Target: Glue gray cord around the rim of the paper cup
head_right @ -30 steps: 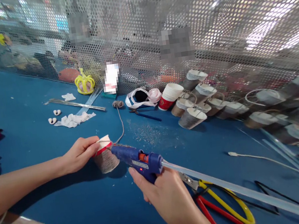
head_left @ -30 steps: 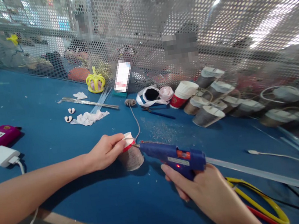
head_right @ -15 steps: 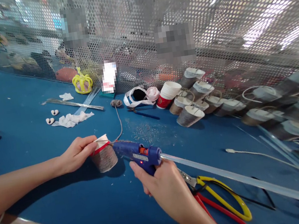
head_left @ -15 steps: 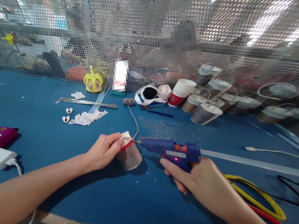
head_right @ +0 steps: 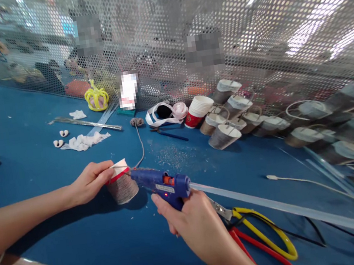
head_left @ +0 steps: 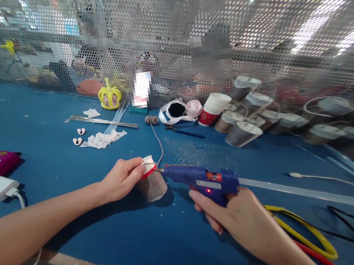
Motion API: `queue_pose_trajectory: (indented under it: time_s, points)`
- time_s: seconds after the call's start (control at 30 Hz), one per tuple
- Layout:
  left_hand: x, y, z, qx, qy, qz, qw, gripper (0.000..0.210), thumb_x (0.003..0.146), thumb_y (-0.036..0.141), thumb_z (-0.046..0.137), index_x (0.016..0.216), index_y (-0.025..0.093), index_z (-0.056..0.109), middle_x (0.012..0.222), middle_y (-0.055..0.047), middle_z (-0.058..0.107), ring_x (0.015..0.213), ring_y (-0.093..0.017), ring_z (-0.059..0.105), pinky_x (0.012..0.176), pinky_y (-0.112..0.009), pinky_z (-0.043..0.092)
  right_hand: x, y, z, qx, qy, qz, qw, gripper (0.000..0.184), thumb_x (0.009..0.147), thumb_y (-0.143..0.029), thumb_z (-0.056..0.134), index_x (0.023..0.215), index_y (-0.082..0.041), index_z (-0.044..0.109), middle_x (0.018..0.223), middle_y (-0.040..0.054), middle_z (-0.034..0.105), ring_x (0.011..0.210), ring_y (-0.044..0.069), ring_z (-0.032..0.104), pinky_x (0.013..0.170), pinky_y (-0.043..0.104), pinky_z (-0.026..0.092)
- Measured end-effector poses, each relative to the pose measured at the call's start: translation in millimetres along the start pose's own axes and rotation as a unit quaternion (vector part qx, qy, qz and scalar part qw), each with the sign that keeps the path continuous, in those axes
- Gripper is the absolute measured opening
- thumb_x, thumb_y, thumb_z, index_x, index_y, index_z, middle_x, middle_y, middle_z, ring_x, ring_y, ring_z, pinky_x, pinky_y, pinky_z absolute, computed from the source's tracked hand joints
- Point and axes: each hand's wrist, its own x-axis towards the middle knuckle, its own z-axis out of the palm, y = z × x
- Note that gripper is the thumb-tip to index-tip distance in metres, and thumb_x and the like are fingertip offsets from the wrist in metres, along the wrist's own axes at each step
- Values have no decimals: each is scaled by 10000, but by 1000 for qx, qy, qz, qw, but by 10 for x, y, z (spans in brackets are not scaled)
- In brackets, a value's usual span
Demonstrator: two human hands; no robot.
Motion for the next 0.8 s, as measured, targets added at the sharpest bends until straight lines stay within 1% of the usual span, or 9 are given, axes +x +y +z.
queue_pose_trajectory:
  time_s: [0.07, 0.17, 0.3, 0.43, 0.6, 0.67, 0.73, 0.8]
  points:
    - [3, 0, 2, 0, 0, -2, 1000, 261, 821, 244, 304, 590, 145, 372, 516, 57, 319, 492, -58, 296, 470, -179, 251, -3, -7, -4, -10, 1, 3, 1000, 366, 709, -478, 503, 477, -195, 503, 328, -21, 483, 353, 127, 496, 417, 242, 411]
    - [1, -2, 2, 4, -1, -4, 1000, 260, 822, 240, 303, 591, 144, 374, 517, 58, 318, 495, -58, 295, 472, -177, 251, -16, -23, 0, -21, 18, 13, 1000, 356, 707, -473, 506, 481, -198, 489, 343, -20, 489, 365, 126, 494, 429, 245, 410]
    - [-4, 4, 0, -3, -1, -7, 1000, 267, 828, 245, 301, 600, 140, 392, 521, 58, 328, 494, -57, 296, 470, -176, 250, -38, -19, 29, -13, 26, 28, 999, 344, 677, -496, 521, 499, -204, 487, 335, -27, 476, 341, 126, 480, 408, 247, 415]
    - [-7, 11, -3, -5, 2, -3, 1000, 267, 822, 235, 309, 580, 142, 372, 511, 61, 323, 484, -54, 286, 463, -175, 242, -41, 7, 50, -20, 34, 35, 999, 342, 646, -520, 527, 513, -206, 501, 325, -30, 475, 308, 127, 475, 363, 242, 413]
    - [-2, 3, 0, -3, 6, 2, 1000, 265, 820, 234, 309, 576, 144, 358, 517, 59, 316, 491, -55, 286, 463, -174, 239, -60, -46, 42, -23, -8, 36, 999, 309, 651, -490, 506, 536, -204, 529, 357, -14, 515, 336, 137, 506, 358, 233, 430]
    - [3, 1, 1, 1, 10, 5, 1000, 269, 820, 238, 305, 570, 145, 345, 517, 59, 308, 492, -55, 279, 463, -174, 237, -69, -67, 44, -43, -6, 16, 999, 302, 662, -465, 494, 519, -202, 532, 356, -10, 517, 323, 136, 498, 353, 236, 426]
    - [8, 2, 2, 3, 11, 7, 1000, 272, 820, 239, 299, 568, 145, 339, 519, 58, 306, 494, -56, 279, 464, -175, 238, -73, -64, 52, -67, 19, -31, 997, 306, 678, -441, 477, 499, -200, 538, 378, -2, 529, 336, 136, 504, 369, 240, 427]
    - [9, 4, 2, 3, 12, 9, 1000, 271, 818, 235, 296, 564, 146, 335, 516, 58, 302, 491, -55, 277, 462, -176, 236, -73, -37, 66, -80, 36, -78, 993, 296, 693, -414, 464, 521, -200, 573, 412, 3, 545, 380, 141, 528, 407, 242, 436]
